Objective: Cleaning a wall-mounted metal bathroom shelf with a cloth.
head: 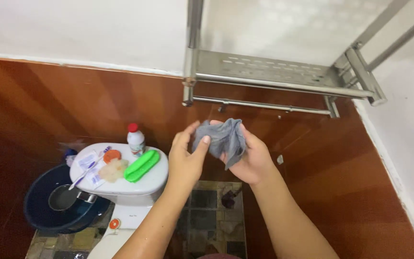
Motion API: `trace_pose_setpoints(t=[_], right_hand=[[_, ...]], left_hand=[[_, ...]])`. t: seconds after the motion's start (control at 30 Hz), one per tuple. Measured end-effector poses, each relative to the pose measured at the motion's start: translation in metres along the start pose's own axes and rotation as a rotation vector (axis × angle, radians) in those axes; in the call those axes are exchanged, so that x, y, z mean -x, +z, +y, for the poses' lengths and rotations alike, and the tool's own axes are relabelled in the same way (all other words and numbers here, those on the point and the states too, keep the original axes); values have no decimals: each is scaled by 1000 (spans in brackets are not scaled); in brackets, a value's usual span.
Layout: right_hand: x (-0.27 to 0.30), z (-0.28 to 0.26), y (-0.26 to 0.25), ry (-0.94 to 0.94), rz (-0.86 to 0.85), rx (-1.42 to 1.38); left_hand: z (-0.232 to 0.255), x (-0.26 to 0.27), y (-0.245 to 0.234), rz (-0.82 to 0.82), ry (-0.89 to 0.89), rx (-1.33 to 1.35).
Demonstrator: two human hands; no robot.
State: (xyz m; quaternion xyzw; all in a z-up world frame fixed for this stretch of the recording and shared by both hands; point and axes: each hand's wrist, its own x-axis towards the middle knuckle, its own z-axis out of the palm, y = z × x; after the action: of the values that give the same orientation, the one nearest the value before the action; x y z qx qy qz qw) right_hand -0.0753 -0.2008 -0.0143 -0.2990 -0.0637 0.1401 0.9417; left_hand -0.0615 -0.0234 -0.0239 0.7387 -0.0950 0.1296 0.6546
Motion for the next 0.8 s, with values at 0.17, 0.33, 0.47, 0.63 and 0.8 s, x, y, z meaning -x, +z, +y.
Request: trace_pose_setpoints(t=[0.17,0.33,0.47,0.63,0.8], right_hand=[[23,-23,-21,39,181,122],[42,-30,-36,27,557,461],[50,-29,-18,198,784,224],[43,0,-118,169,479,-294],[38,-6,-52,-466,535,188]], left_hand=[[-18,1,26,46,-75,-5],[-6,-3,53,-49,-330,356],[0,20,89,-127,-341,288],[-22,61,127,-141,234,12],[-16,53,148,89,-355,551]])
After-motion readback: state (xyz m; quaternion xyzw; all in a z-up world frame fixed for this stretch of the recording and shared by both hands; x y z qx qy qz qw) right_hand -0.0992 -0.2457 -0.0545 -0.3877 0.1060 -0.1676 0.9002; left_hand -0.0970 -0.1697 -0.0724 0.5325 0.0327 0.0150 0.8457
